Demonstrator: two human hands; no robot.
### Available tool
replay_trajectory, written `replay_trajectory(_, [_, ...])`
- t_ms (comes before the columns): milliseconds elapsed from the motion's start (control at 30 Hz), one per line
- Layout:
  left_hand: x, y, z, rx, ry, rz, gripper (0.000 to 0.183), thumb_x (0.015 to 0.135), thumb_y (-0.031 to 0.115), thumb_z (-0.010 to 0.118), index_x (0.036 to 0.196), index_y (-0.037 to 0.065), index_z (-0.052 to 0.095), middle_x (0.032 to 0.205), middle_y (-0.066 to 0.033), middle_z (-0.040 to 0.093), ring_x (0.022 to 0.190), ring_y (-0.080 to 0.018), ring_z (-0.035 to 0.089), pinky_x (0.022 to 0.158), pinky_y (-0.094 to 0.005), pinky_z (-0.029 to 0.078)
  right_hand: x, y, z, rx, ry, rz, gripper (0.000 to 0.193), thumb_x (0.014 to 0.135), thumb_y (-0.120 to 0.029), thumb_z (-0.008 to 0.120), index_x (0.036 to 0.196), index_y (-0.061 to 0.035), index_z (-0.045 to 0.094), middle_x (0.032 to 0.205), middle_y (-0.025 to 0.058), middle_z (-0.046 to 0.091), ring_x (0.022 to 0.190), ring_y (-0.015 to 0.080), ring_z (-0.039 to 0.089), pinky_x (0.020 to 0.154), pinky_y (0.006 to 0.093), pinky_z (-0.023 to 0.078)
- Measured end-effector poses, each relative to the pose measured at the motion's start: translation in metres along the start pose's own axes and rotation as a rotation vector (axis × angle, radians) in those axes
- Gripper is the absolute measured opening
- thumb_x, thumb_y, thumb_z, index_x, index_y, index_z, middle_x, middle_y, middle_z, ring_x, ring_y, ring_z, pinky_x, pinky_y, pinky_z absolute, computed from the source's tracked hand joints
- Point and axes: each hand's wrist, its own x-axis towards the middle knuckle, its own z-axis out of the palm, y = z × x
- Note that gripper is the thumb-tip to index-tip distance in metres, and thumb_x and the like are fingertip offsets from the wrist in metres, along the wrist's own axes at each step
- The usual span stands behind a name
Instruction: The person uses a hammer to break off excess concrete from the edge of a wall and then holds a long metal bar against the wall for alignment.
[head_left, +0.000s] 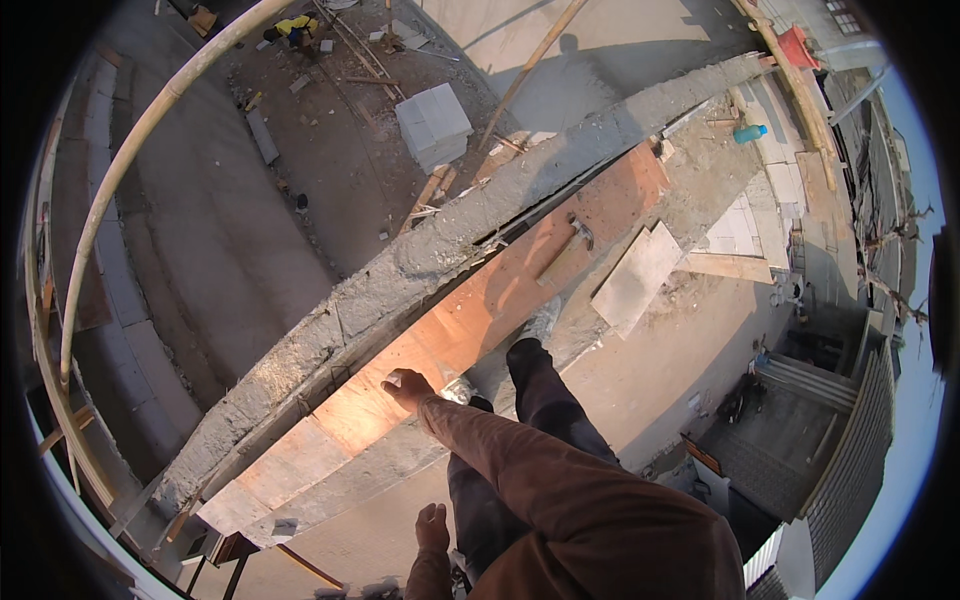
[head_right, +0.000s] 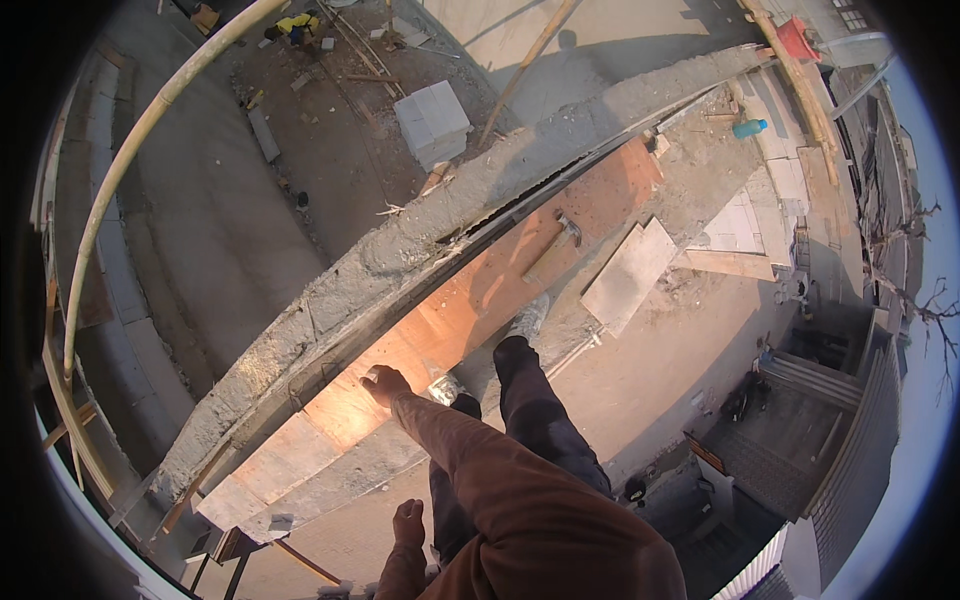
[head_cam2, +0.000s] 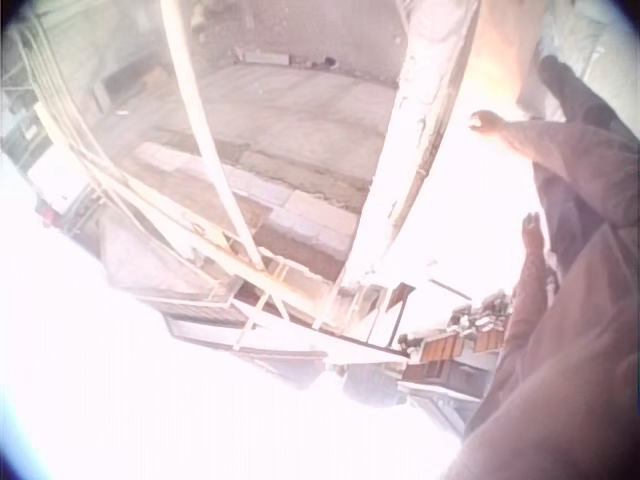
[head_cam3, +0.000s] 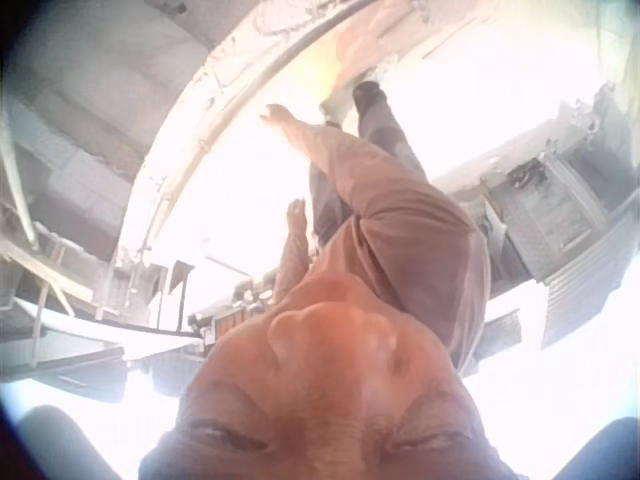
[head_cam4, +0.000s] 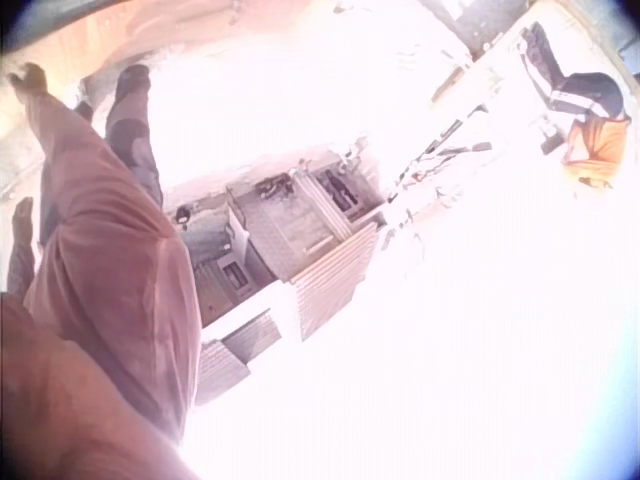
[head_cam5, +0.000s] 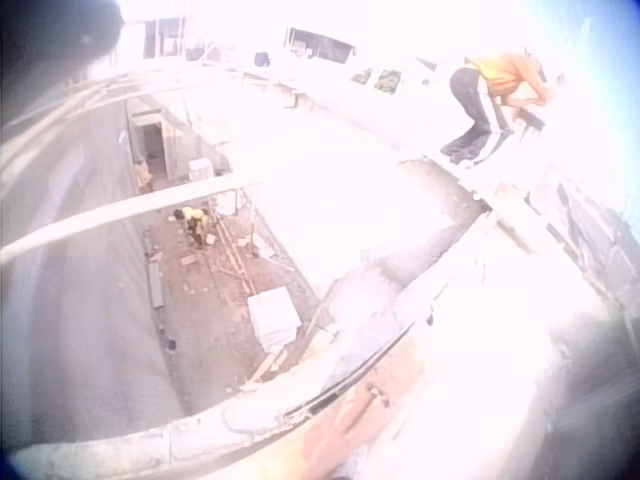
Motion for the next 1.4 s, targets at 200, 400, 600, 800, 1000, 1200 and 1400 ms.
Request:
replay_trajectory(200, [0.035, 0.112, -0.016, 0.218, -0.073, 0.282, 0.05, 0.091, 0.032, 0.07, 0.123, -0.005, 0.061, 0.122, -0.0225, 0.066, 0.114, -0.0354, 0.064, 0.099, -0.0416, 0.05, -0.058, 0.104, -0.117, -0.317, 0.013, 0.196, 0.06, 0.089, -0.048, 0.064, 0.132, -0.0058, 0.059, 0.132, 0.0204, 0.061, 0.122, 0.0364, 0.058, 0.104, 0.0451, 0.046])
replay_trajectory(400, [0.034, 0.349, 0.032, 0.512, -0.026, 1.153, 0.039, 0.089, 0.023, 0.071, 0.119, 0.0, 0.062, 0.117, -0.0197, 0.064, 0.111, -0.0386, 0.059, 0.098, -0.0454, 0.048, -0.074, 0.235, -0.281, -0.27, 0.355, 0.588, 0.037, 0.092, -0.036, 0.06, 0.107, -0.0051, 0.072, 0.115, 0.0182, 0.07, 0.111, 0.0355, 0.065, 0.096, 0.0446, 0.052])
replay_trajectory(600, [0.06, 0.58, 0.138, 0.72, 0.363, 1.686, 0.049, 0.086, 0.018, 0.074, 0.13, 0.004, 0.058, 0.138, -0.0162, 0.052, 0.131, -0.0368, 0.047, 0.11, -0.0478, 0.036, -0.012, 0.27, -0.338, 0.128, 0.6, 0.572, 0.061, 0.086, -0.048, 0.068, 0.125, -0.0008, 0.062, 0.122, 0.0237, 0.066, 0.116, 0.038, 0.062, 0.099, 0.0445, 0.05])
replay_trajectory(800, [0.093, 0.708, 0.237, 0.812, 0.592, 1.729, 0.062, 0.094, 0.041, 0.065, 0.139, 0.001, 0.05, 0.142, -0.0184, 0.051, 0.135, -0.037, 0.044, 0.114, -0.0486, 0.03, 0.065, 0.269, -0.362, 0.37, 0.621, 0.458, 0.062, 0.085, -0.043, 0.071, 0.127, 0.0008, 0.059, 0.124, 0.0245, 0.065, 0.118, 0.0391, 0.061, 0.1, 0.0444, 0.049])
replay_trajectory(1000, [0.103, 0.718, 0.255, 0.689, 0.192, 1.449, 0.074, 0.097, 0.049, 0.054, 0.147, -0.004, 0.039, 0.139, -0.0216, 0.052, 0.132, -0.03, 0.047, 0.111, -0.0421, 0.032, 0.132, 0.277, -0.417, 0.371, 0.655, 0.571, 0.065, 0.082, -0.043, 0.075, 0.125, -0.0008, 0.052, 0.113, 0.0241, 0.067, 0.111, 0.0381, 0.064, 0.094, 0.0471, 0.051])
replay_trajectory(1200, [0.103, 0.72, 0.256, 0.685, 0.158, 1.376, 0.082, 0.097, 0.058, 0.049, 0.147, -0.006, 0.038, 0.139, -0.0189, 0.049, 0.131, -0.0279, 0.045, 0.111, -0.0399, 0.031, 0.161, 0.265, -0.458, 0.373, 0.588, 0.633, 0.062, 0.08, -0.042, 0.076, 0.121, -0.0027, 0.05, 0.108, 0.0223, 0.069, 0.102, 0.0382, 0.068, 0.088, 0.0475, 0.053])
replay_trajectory(1400, [0.092, 0.721, 0.255, 0.778, 0.246, 1.314, 0.098, 0.087, 0.072, 0.055, 0.146, -0.004, 0.039, 0.137, -0.0197, 0.051, 0.129, -0.0303, 0.047, 0.109, -0.0431, 0.034, 0.106, 0.257, -0.495, 0.408, 0.523, 0.653, 0.047, 0.082, -0.037, 0.069, 0.112, -0.003, 0.058, 0.108, 0.0215, 0.069, 0.1, 0.0384, 0.069, 0.087, 0.0487, 0.054])
